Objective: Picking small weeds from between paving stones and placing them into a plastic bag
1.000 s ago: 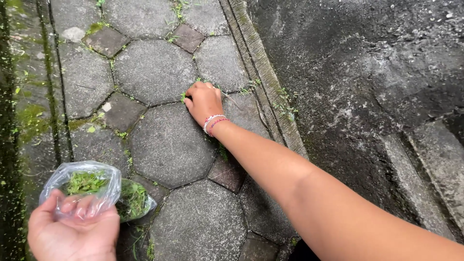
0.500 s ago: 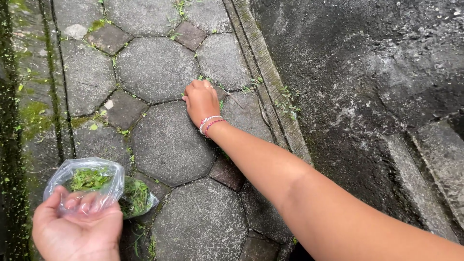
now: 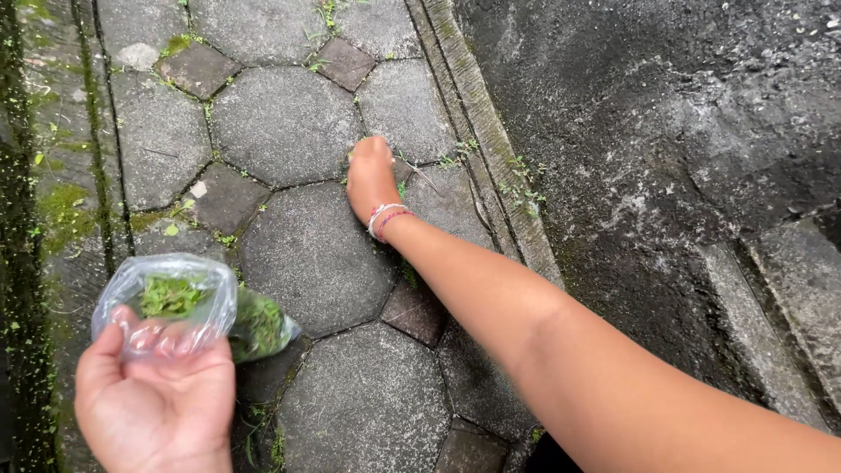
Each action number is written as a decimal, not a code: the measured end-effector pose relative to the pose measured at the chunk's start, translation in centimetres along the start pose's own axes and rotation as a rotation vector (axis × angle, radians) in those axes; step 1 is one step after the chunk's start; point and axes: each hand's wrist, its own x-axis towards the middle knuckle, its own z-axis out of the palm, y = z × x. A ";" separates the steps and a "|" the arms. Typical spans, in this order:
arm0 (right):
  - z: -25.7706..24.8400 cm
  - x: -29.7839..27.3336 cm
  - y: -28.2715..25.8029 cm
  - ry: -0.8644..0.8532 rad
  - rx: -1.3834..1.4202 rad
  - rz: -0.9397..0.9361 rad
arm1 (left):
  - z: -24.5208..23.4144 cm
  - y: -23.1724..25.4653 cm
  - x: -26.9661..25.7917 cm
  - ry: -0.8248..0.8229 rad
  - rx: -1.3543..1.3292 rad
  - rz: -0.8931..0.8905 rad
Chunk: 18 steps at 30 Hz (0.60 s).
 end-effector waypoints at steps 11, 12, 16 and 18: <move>-5.6 3.6 -0.3 0.092 0.306 0.362 | 0.6 -0.3 -0.2 0.019 0.472 -0.029; -5.5 4.0 0.4 0.133 0.345 0.406 | 0.6 -0.2 -0.3 0.114 0.612 0.015; -7.7 3.4 0.3 -0.027 0.269 0.317 | 1.8 0.4 -1.3 0.175 0.880 0.088; -6.5 3.2 2.0 -0.052 0.133 0.117 | 2.2 0.7 -1.4 0.234 1.020 0.126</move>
